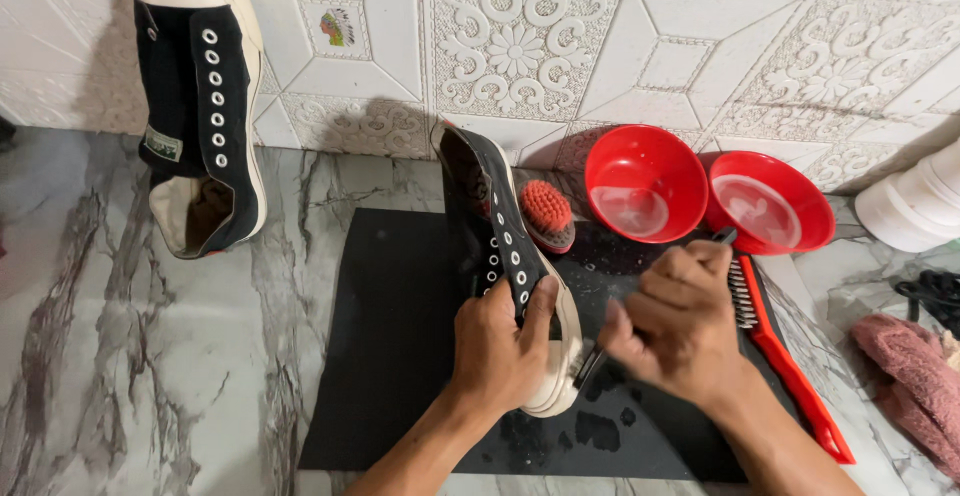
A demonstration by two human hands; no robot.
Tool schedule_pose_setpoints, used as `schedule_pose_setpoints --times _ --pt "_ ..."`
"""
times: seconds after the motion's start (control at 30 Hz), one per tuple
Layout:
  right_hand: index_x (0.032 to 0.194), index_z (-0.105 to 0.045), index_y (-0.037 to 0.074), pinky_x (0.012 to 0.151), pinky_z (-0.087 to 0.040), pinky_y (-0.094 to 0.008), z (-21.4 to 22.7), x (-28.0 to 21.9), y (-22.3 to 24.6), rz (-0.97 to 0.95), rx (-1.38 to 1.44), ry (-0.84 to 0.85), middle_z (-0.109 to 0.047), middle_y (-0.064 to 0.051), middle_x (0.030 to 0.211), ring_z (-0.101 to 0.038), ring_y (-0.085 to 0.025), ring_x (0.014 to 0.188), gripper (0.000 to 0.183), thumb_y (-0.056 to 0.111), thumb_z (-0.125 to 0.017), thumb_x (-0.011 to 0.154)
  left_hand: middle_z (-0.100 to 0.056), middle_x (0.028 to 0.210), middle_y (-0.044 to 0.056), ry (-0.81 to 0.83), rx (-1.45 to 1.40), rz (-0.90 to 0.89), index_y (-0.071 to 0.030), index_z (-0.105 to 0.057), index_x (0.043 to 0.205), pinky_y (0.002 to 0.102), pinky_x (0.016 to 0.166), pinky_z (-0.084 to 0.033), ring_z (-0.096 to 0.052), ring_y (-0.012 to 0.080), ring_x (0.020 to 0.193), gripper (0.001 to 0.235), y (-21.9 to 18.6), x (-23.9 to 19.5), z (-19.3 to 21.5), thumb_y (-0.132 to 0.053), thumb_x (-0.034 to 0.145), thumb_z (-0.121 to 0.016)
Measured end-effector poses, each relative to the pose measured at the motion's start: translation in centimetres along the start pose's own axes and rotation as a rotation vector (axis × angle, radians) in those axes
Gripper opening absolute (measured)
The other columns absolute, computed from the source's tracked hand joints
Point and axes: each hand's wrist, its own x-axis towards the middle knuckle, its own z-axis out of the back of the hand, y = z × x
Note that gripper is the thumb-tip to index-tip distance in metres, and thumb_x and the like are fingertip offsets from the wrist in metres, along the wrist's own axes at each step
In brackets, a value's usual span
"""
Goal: The person scrubs a black high-top sneaker using a small brush and a larger red brush, repeatedly dipping the brushes into a red bowl of soapy water. The person cleans the white rubber sole, the toe cap, and the black canvas upper, rotating the shoe to access different areas.
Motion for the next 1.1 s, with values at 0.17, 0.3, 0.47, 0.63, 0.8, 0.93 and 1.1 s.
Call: schedule_pose_setpoints --times 0.17,0.3,0.47,0.63,0.8,0.93,1.1 --pt "0.056 -0.038 0.015 0.075 -0.027 -0.038 -0.6 0.7 -0.3 0.127 0.003 0.026 -0.036 0.002 0.053 -0.037 -0.019 0.059 0.042 0.011 -0.059 0.092 -0.056 0.048 0.004 0.025 0.070 0.080 -0.011 -0.054 0.073 0.045 0.048 -0.040 -0.056 0.0314 0.040 0.039 0.1 -0.2 -0.1 -0.038 0.102 -0.056" --pt "0.055 -0.039 0.017 0.072 -0.027 -0.039 -0.2 1.6 2.3 0.232 0.105 0.057 -0.039 0.001 0.052 -0.036 -0.020 0.057 0.040 0.013 -0.054 0.092 -0.066 0.058 0.014 0.073 0.139 0.147 -0.012 -0.058 0.074 0.056 0.059 -0.041 -0.062 0.0487 0.062 0.043 0.2 -0.4 -0.4 -0.046 0.101 -0.054" --pt "0.053 -0.042 0.015 0.076 -0.027 -0.042 -0.5 0.9 0.1 0.152 0.010 0.094 -0.043 0.000 0.048 -0.035 -0.021 0.060 0.041 0.012 -0.056 0.092 -0.065 0.056 0.011 -0.016 0.069 0.051 -0.010 -0.060 0.076 0.048 0.052 -0.043 -0.063 0.0400 0.050 0.036 0.4 -0.7 -0.5 -0.037 0.101 -0.057" --pt "0.054 -0.042 0.019 0.077 -0.032 -0.038 -1.2 -0.1 -0.6 0.129 0.081 0.145 -0.045 0.001 0.047 -0.039 -0.021 0.059 0.042 0.020 -0.054 0.094 -0.059 0.048 0.008 0.003 0.078 0.006 -0.011 -0.059 0.078 0.049 0.045 -0.040 -0.057 0.0372 0.038 0.036 0.6 -1.0 -0.6 -0.038 0.102 -0.056" --pt "0.055 -0.040 0.015 0.068 -0.028 -0.037 -0.2 0.8 2.1 0.200 0.178 0.088 -0.038 -0.001 0.052 -0.037 -0.021 0.056 0.041 0.016 -0.053 0.094 -0.045 0.050 -0.003 0.021 -0.106 0.087 -0.012 -0.055 0.074 0.036 0.045 -0.035 -0.040 0.0124 0.042 0.040 0.2 -1.3 0.2 -0.040 0.102 -0.057" --pt "0.050 -0.040 0.015 0.075 -0.032 -0.039 -1.2 -0.2 -0.9 0.077 0.124 0.065 -0.042 0.001 0.044 -0.033 -0.019 0.053 0.041 0.011 -0.055 0.088 -0.075 0.074 0.004 -0.039 -0.175 0.050 -0.006 -0.068 0.086 0.035 0.063 -0.054 -0.075 0.0189 0.068 0.037 -0.2 -1.1 0.5 -0.038 0.100 -0.056" --pt "0.053 -0.038 0.017 0.072 -0.029 -0.038 -1.2 0.1 0.8 0.217 0.134 -0.025 -0.035 0.001 0.046 -0.031 -0.019 0.057 0.040 0.013 -0.051 0.090 -0.071 0.068 0.001 -0.031 -0.186 0.090 -0.010 -0.065 0.080 0.035 0.063 -0.051 -0.069 0.0167 0.062 0.032 -0.3 -1.2 0.7 -0.036 0.098 -0.058"
